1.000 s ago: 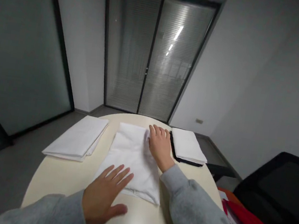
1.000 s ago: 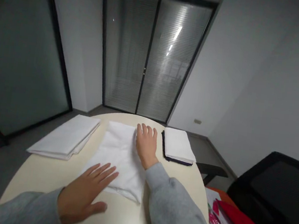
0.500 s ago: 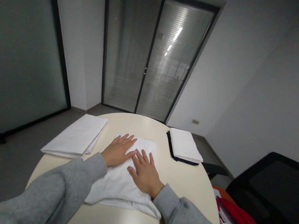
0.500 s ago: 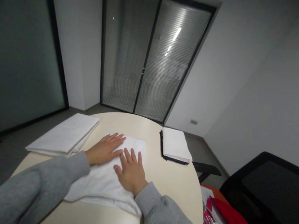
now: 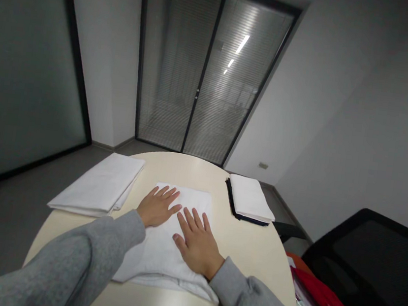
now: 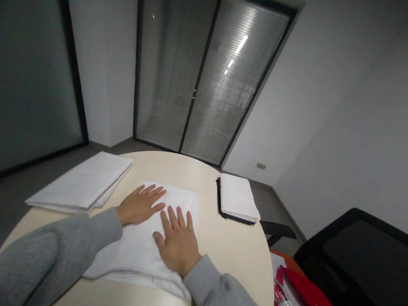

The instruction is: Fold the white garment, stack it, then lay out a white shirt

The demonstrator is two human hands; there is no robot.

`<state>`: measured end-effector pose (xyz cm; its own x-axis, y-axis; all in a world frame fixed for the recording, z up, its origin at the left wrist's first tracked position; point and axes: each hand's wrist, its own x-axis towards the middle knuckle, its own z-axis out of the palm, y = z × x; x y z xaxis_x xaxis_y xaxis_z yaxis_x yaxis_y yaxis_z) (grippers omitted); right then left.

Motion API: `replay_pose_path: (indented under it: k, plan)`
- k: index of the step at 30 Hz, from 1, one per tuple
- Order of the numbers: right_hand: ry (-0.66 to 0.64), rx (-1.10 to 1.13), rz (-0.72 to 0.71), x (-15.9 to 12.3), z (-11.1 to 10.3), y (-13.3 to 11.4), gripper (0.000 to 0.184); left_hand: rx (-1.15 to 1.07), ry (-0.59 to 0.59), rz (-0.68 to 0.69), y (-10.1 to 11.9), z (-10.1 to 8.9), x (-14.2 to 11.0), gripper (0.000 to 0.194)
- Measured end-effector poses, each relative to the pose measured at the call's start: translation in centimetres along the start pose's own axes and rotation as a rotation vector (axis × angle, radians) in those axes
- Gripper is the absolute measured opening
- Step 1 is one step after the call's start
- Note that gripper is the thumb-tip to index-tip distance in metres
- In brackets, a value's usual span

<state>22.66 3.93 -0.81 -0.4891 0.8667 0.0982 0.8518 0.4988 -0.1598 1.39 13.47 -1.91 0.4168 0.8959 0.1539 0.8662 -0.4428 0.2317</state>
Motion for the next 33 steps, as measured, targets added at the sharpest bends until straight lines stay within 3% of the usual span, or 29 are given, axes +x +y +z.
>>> replay_pose_path:
  k: [5, 8, 10, 12, 14, 16, 22, 30, 33]
  plan:
    - [-0.030, 0.000, -0.008, -0.9, -0.4, -0.3, 0.065, 0.033, -0.065, -0.111, -0.3, -0.4, 1.5, 0.071]
    - [-0.049, 0.017, 0.004, -1.4, -1.0, -0.8, 0.065, 0.117, -0.053, -0.169, 0.7, -0.8, 2.5, 0.074]
    - [-0.058, 0.038, 0.010, -1.9, -1.3, -1.4, 0.066, 0.138, -0.004, -0.067, 2.1, -0.9, 3.1, 0.072]
    - [-0.060, 0.062, -0.002, -2.6, -1.5, -2.3, 0.067, 0.084, 0.015, 0.148, 3.7, -0.8, 3.8, 0.065]
    - [-0.043, 0.083, -0.015, -3.3, -1.6, -3.3, 0.067, -0.010, -0.040, 0.319, 5.3, -0.3, 4.5, 0.060]
    - [-0.018, 0.104, -0.011, -3.8, -1.7, -4.2, 0.066, -0.090, -0.113, 0.369, 6.4, 0.5, 5.3, 0.058]
    - [-0.006, 0.134, 0.007, -4.1, -2.1, -5.0, 0.068, -0.231, -0.171, 0.258, 7.4, 2.6, 7.8, 0.059]
    - [-0.050, 0.141, 0.003, -3.0, -1.0, -4.2, 0.068, -0.130, -0.205, 0.090, 9.4, 1.5, 9.1, 0.069]
    - [0.093, 0.203, 0.010, -3.1, -1.2, -4.7, 0.054, -0.111, -0.049, 0.122, 9.8, 1.4, 7.8, 0.067]
